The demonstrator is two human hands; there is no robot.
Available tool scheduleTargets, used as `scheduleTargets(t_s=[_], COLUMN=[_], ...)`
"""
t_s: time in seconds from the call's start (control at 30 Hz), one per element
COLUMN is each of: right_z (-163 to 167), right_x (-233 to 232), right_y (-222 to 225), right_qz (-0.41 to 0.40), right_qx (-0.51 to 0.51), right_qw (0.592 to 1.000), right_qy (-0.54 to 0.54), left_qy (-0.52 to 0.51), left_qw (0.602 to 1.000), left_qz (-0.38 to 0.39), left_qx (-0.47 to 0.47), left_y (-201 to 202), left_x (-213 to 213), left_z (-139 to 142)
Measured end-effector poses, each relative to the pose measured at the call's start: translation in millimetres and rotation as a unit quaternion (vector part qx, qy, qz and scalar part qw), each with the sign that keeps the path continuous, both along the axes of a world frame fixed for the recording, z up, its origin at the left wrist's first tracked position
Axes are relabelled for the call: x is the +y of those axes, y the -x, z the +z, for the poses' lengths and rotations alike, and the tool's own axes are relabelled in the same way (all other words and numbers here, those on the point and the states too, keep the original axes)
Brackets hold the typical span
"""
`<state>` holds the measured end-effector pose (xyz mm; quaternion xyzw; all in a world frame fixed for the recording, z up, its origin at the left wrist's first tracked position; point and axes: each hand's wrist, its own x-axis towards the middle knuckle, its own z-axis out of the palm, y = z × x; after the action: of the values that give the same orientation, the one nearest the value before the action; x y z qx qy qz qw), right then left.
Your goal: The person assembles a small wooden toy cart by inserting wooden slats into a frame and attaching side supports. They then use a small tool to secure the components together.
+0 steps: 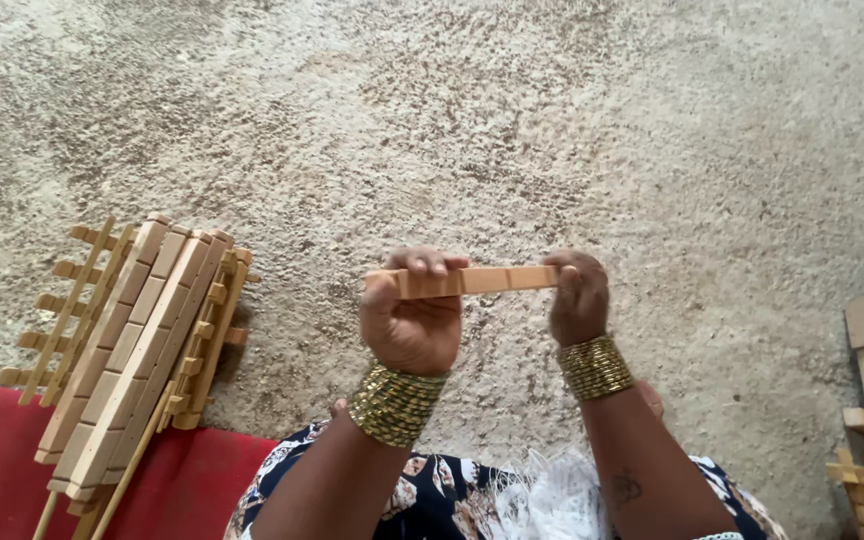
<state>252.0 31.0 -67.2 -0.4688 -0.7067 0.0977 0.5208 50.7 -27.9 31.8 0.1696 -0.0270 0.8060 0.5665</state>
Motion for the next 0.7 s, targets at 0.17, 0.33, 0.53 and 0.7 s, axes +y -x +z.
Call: scheduleTargets(t_s=[0.17, 0.33, 0.53, 0.7], right_z=[25.4, -2.9, -70.1, -65.7], right_x=[-45.2, -25.4, 9.3, 14.2], right_y=[42.8, 24.6, -37.7, -14.7], right_qz=[0.107, 0.178, -0.004, -0.018], right_qx=[-0.046, 0.018, 0.066, 0.077], right_qw=[0.992, 0.982, 0.962, 0.967], right_qy=[-0.055, 0.056, 0.265, 0.244], left_qy=[0.162, 0.143, 0.065, 0.151], left_qw=[0.980, 0.983, 0.994, 0.986], left_qz=[-0.108, -0.087, 0.053, 0.017], left_qx=[0.037, 0.080, 0.065, 0.071], left_y=[-22.5, -19.7, 8.9, 13.3], left_x=[-13.0, -12.0, 8.9, 12.0], left_z=[-15.3, -25.7, -30.3, -35.3])
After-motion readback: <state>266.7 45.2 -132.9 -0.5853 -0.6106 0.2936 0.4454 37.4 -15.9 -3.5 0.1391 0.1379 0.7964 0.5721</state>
